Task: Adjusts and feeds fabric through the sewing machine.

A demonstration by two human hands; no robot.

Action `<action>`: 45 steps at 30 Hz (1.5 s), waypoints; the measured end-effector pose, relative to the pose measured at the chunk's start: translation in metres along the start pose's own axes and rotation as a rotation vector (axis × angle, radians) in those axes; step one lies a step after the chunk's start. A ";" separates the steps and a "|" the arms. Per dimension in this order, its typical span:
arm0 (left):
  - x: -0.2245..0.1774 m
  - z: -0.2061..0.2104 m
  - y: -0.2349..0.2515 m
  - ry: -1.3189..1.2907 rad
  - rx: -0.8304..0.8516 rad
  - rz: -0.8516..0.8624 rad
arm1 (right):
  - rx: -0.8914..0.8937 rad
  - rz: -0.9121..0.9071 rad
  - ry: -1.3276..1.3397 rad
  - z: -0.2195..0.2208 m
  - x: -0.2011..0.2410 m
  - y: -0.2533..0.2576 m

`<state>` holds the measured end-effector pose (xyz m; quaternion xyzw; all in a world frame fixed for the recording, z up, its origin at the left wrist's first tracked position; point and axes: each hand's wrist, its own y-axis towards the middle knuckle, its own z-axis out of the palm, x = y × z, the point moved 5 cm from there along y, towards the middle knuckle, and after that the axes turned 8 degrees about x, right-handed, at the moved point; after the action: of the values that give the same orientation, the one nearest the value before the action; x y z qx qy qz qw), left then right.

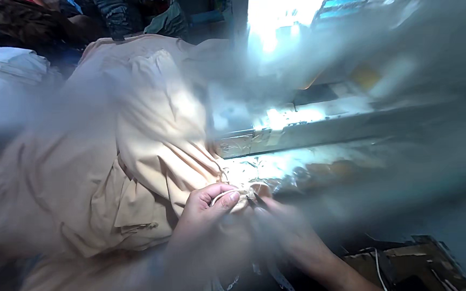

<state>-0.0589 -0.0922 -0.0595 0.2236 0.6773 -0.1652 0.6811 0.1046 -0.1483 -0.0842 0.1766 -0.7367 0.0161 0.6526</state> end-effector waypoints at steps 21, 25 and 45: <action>-0.002 0.003 0.001 0.152 -0.032 0.068 | -0.012 0.054 -0.024 -0.004 -0.001 -0.002; -0.006 0.006 0.000 0.149 0.047 0.102 | 0.021 -0.119 0.015 -0.004 0.004 -0.002; 0.001 0.014 -0.003 0.149 0.058 0.027 | -0.330 -0.369 -0.362 -0.019 0.007 -0.008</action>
<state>-0.0488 -0.1015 -0.0611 0.2641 0.7178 -0.1587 0.6243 0.1247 -0.1529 -0.0760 0.1988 -0.7890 -0.2542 0.5227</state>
